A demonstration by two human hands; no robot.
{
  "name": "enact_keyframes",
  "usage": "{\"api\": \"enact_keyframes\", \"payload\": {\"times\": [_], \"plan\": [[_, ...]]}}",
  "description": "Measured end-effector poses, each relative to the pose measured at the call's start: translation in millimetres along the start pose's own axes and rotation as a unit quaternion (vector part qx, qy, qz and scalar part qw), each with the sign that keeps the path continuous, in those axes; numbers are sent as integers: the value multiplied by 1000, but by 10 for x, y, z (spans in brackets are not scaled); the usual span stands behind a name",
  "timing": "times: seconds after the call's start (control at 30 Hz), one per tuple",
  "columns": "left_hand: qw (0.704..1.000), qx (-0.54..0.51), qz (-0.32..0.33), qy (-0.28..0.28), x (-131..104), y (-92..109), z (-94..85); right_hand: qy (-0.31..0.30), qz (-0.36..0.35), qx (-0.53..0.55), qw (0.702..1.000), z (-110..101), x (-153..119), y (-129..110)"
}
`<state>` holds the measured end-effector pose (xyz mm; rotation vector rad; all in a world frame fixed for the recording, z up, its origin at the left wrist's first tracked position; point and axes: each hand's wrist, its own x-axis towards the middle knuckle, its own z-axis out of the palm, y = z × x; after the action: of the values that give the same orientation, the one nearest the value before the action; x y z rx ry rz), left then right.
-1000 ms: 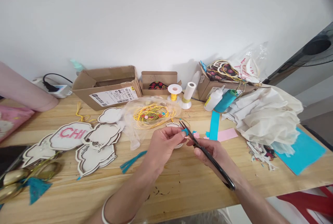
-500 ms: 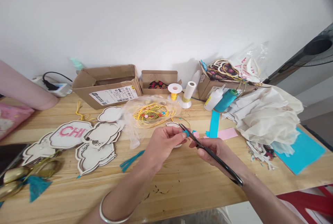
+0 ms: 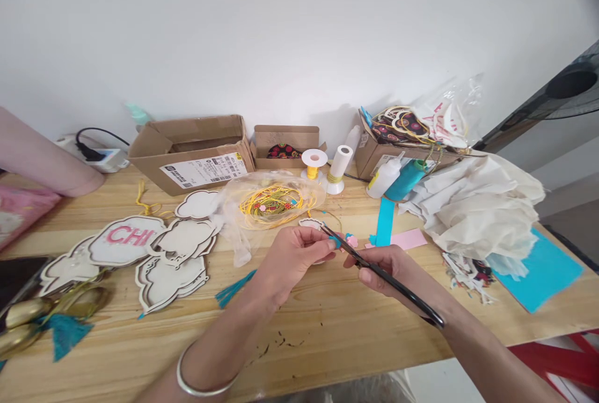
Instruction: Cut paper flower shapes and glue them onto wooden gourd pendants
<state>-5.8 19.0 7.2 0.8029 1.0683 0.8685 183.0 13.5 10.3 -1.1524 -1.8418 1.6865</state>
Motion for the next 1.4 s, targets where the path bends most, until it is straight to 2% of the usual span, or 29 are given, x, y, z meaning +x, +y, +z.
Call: {"api": "enact_keyframes", "payload": {"times": [0.17,0.3,0.47,0.6,0.8,1.0,1.2,1.4], "plan": [[1000,0,-3,-2,-7,-5,-2,2,9,-2,1000,6,7,-21],[1000,-10,4,-5,-14,-21,17,29,5,26,999,67,11,-53],[999,-14,36,14,-15,-77,60,65,-11,99,993,203,0,27],[996,-60,55,28,-26,-110,121,88,-6,176,980,344,0,132],[991,-95,69,57,-49,-117,201,147,-10,228,962,532,50,195],[988,-109,76,76,-60,-127,209,186,-27,208,960,558,74,180],[986,-117,79,82,-70,-124,214,193,-18,181,964,516,44,153],[989,-95,80,83,-75,-87,218,175,-9,152,973,461,24,148]]}}
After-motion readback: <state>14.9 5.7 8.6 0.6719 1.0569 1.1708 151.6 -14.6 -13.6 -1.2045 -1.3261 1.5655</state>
